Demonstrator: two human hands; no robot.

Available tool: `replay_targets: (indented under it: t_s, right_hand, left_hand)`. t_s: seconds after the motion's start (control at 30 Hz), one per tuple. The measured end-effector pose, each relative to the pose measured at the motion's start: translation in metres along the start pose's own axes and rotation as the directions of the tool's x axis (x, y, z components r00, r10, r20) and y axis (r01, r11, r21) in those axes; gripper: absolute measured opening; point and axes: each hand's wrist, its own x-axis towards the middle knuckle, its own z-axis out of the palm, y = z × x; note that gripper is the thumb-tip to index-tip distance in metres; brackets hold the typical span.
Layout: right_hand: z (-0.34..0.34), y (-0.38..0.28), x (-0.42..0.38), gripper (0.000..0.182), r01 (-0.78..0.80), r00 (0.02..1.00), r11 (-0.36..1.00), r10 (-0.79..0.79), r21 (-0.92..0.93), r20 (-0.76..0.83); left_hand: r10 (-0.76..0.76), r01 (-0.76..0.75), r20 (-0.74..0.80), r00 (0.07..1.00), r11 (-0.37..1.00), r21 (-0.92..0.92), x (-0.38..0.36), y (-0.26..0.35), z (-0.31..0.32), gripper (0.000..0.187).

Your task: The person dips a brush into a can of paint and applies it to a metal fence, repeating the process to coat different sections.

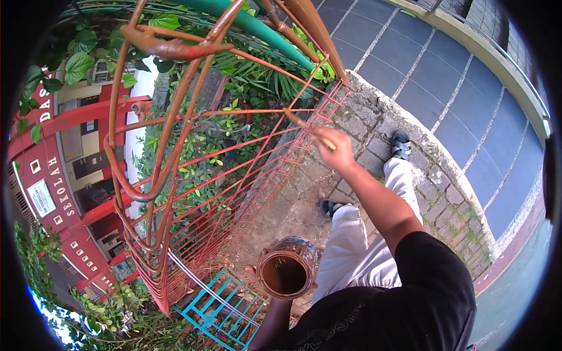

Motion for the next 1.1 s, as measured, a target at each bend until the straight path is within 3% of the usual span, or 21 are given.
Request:
replay_targets:
  t_s: [0.03,0.1,0.13,0.17,0.23,0.3,0.33,0.4,0.43,0.47,0.5,0.53,0.57,0.67,0.7,0.73,0.8,0.87,0.97,1.03,1.1]
  right_hand:
    - [0.002,-0.003,-0.005,0.018,0.042,0.999,0.999,-0.042,-0.024,0.009]
    - [0.006,-0.001,0.004,0.015,-0.290,0.948,0.947,0.304,0.136,-0.098]
    - [0.008,0.001,0.008,0.014,-0.441,0.871,0.869,0.475,0.225,-0.127]
    - [0.010,0.015,0.015,0.013,-0.462,0.826,0.817,0.538,0.346,-0.168]
    - [-0.003,0.031,0.017,0.013,-0.430,0.795,0.780,0.565,0.454,-0.219]
    - [-0.005,0.029,0.024,0.014,-0.391,0.780,0.749,0.579,0.535,-0.240]
    - [-0.006,0.026,0.021,0.015,-0.384,0.777,0.734,0.585,0.559,-0.234]
    - [-0.001,0.023,0.023,0.016,-0.386,0.777,0.701,0.598,0.599,-0.199]
    - [0.004,0.025,0.025,0.016,-0.368,0.779,0.678,0.598,0.636,-0.187]
    - [0.006,0.026,0.028,0.017,-0.347,0.782,0.652,0.598,0.674,-0.176]
    - [0.002,0.027,0.032,0.017,-0.353,0.741,0.644,0.635,0.678,-0.218]
    - [-0.004,0.027,0.035,0.018,-0.357,0.697,0.635,0.669,0.685,-0.257]
    - [-0.012,0.025,0.035,0.016,-0.339,0.713,0.675,0.639,0.656,-0.288]
    - [-0.009,0.011,0.023,0.011,-0.401,0.822,0.858,0.492,0.321,-0.289]
    - [-0.003,0.004,0.021,0.010,-0.225,0.929,0.973,0.229,0.049,-0.291]
    - [0.003,0.000,0.014,0.011,-0.156,0.965,0.988,0.155,0.008,-0.214]
    - [0.017,-0.008,0.004,0.015,0.007,0.998,0.999,-0.009,-0.047,-0.061]
    - [0.014,-0.006,0.013,0.015,-0.032,0.997,0.999,0.029,-0.035,-0.067]
    - [-0.013,0.009,0.038,0.016,-0.038,0.988,0.990,0.017,-0.133,-0.154]
    - [-0.034,0.013,0.060,0.014,-0.226,0.932,0.974,0.207,-0.028,-0.298]
    - [-0.042,0.008,0.071,0.015,-0.238,0.873,0.959,0.282,0.157,-0.399]
  left_hand:
    - [-0.042,0.056,-0.051,0.998,0.948,0.313,-0.004,0.002,-0.003,0.114]
    - [-0.126,0.151,-0.109,0.986,0.952,0.265,-0.003,0.002,-0.006,0.112]
    - [-0.184,0.176,-0.081,0.980,0.980,-0.094,-0.003,0.003,-0.006,0.110]
    - [-0.168,0.161,0.015,0.986,0.913,-0.375,-0.002,0.004,-0.006,0.110]
    - [-0.037,0.209,0.236,0.971,0.608,-0.766,0.009,0.015,0.001,0.110]
    - [-0.021,0.144,0.242,0.970,0.853,-0.502,0.012,0.020,0.001,0.111]
    - [-0.078,0.075,0.089,0.993,0.996,0.043,0.003,0.017,-0.001,0.112]
    - [-0.047,0.049,-0.012,0.999,0.965,0.259,-0.003,0.010,-0.003,0.113]
    - [-0.032,0.036,0.043,0.999,0.995,-0.093,-0.001,0.004,-0.005,0.113]
    - [-0.011,0.030,0.068,0.998,0.957,-0.288,-0.002,0.001,-0.008,0.113]
    - [0.010,0.035,0.093,0.996,0.881,-0.472,-0.001,0.002,-0.006,0.114]
    - [0.021,0.031,0.095,0.995,0.860,-0.510,-0.001,0.005,-0.003,0.114]
    - [-0.016,0.056,0.078,0.997,0.835,-0.548,0.002,0.007,-0.002,0.113]
    - [-0.198,0.180,0.055,0.979,0.697,-0.694,0.000,0.013,-0.003,0.108]
    - [-0.245,0.225,0.087,0.965,0.616,-0.755,-0.002,0.015,-0.001,0.106]
    - [-0.224,0.273,0.182,0.957,0.499,-0.822,0.004,0.023,0.004,0.103]
    - [-0.123,0.267,0.238,0.964,0.400,-0.876,0.011,0.026,0.007,0.098]
    - [-0.001,0.138,0.152,0.988,0.431,-0.892,0.007,0.017,0.009,0.094]
    - [0.033,0.096,0.129,0.991,0.501,-0.860,0.001,-0.008,-0.012,0.094]
    - [0.042,-0.022,0.037,0.998,0.901,-0.434,0.003,0.003,-0.007,0.094]
    - [0.032,-0.034,-0.016,0.999,0.991,-0.126,0.003,0.016,0.006,0.096]
